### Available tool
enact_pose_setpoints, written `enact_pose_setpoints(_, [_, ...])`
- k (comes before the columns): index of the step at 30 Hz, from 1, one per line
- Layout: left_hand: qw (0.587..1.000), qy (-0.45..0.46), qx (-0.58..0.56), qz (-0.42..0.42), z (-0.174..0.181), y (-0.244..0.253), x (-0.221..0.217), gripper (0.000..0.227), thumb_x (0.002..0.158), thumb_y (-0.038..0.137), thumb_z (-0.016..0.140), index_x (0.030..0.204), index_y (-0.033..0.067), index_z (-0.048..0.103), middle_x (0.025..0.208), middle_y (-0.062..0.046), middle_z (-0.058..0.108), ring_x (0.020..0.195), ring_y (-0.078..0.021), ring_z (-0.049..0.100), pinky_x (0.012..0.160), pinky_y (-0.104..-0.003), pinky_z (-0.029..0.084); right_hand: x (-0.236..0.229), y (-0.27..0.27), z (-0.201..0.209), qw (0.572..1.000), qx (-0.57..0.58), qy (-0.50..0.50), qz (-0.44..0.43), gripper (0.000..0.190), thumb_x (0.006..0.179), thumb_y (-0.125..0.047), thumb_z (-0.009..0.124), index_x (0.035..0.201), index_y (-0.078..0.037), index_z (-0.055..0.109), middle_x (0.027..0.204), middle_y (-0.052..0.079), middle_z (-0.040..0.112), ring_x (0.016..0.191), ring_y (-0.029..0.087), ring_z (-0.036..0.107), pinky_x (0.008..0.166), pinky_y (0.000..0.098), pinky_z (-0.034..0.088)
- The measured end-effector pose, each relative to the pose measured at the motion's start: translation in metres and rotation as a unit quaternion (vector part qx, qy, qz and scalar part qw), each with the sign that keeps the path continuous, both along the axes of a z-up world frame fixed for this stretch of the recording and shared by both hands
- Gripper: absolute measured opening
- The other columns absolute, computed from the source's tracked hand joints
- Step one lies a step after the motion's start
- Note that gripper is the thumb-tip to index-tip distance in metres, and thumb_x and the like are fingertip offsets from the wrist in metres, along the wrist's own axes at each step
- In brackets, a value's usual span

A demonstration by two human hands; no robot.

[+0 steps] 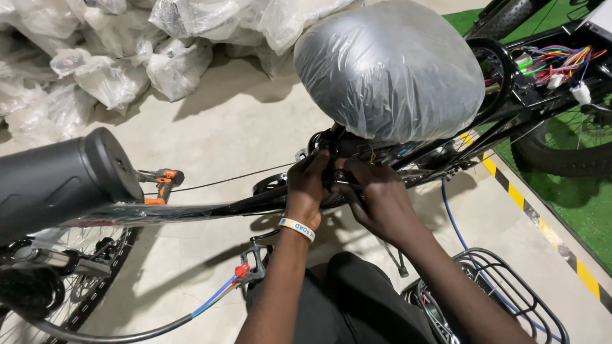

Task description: The person uses a hammer to tap a component on the bicycle frame, then picks up the seat post and inserts it into the frame. They use a wrench to tighten the seat post clamp, securing the seat in place.

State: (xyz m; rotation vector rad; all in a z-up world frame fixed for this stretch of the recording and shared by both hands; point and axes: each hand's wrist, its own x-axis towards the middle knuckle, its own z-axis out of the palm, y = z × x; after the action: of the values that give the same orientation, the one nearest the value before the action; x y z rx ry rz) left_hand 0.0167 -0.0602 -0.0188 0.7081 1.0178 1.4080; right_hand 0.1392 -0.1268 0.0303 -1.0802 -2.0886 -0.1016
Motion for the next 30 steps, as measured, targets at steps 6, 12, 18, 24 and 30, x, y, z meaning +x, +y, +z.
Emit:
enact_pose_setpoints(6, [1.000,0.016,0.022,0.000,-0.014,0.013,-0.001,0.024,0.084,0.027,0.067,0.084,0.0033,0.070,0.073,-0.013,0.063,0.068,-0.0196,0.060,0.053,-0.027,0.049,0.002,0.000,0.007,0.997,0.058,-0.043,-0.004,0.027,0.084,-0.021,0.065,0.104,-0.002,0.066,0.073,0.020,0.066,0.069,0.044,0.066,0.063,0.0477,0.051])
enact_pose_setpoints(12, [1.000,0.001,0.005,-0.003,-0.010,0.004,0.001,0.021,0.083,0.027,0.069,0.084,0.0055,0.069,0.074,-0.010,0.063,0.069,-0.0186,0.060,0.055,-0.027,0.047,-0.004,0.001,0.032,0.982,0.092,-0.157,-0.048,0.014,0.073,-0.021,0.070,0.082,-0.010,0.073,0.064,0.010,0.066,0.065,0.032,0.067,0.063,0.0434,0.047])
enact_pose_setpoints(18, [0.995,-0.094,-0.010,-0.012,0.010,0.000,0.000,0.014,0.085,0.014,0.068,0.083,0.0000,0.068,0.074,-0.012,0.064,0.066,-0.0211,0.065,0.060,-0.029,0.053,-0.016,-0.001,0.065,0.965,0.115,-0.232,-0.030,0.013,0.076,-0.014,0.063,0.084,-0.012,0.073,0.062,0.012,0.066,0.062,0.032,0.065,0.060,0.0454,0.044])
enact_pose_setpoints(24, [0.924,0.312,0.195,0.102,0.017,0.008,-0.026,0.019,0.085,0.028,0.071,0.086,0.0110,0.063,0.078,-0.009,0.063,0.081,-0.0257,0.067,0.070,-0.039,0.053,-0.007,0.018,0.058,0.941,0.090,-0.323,-0.039,0.009,0.077,-0.015,0.060,0.075,-0.015,0.069,0.051,0.008,0.061,0.047,0.025,0.057,0.049,0.0372,0.042])
enact_pose_setpoints(30, [0.795,0.479,0.370,0.042,0.036,0.013,-0.034,0.011,0.093,0.018,0.060,0.090,0.0094,0.066,0.084,-0.005,0.063,0.085,-0.0300,0.068,0.074,-0.036,0.057,0.024,0.042,0.007,0.939,0.154,-0.306,0.009,0.044,0.085,-0.028,0.042,0.125,-0.016,0.055,0.079,0.008,0.059,0.063,0.025,0.058,0.056,0.0386,0.040])
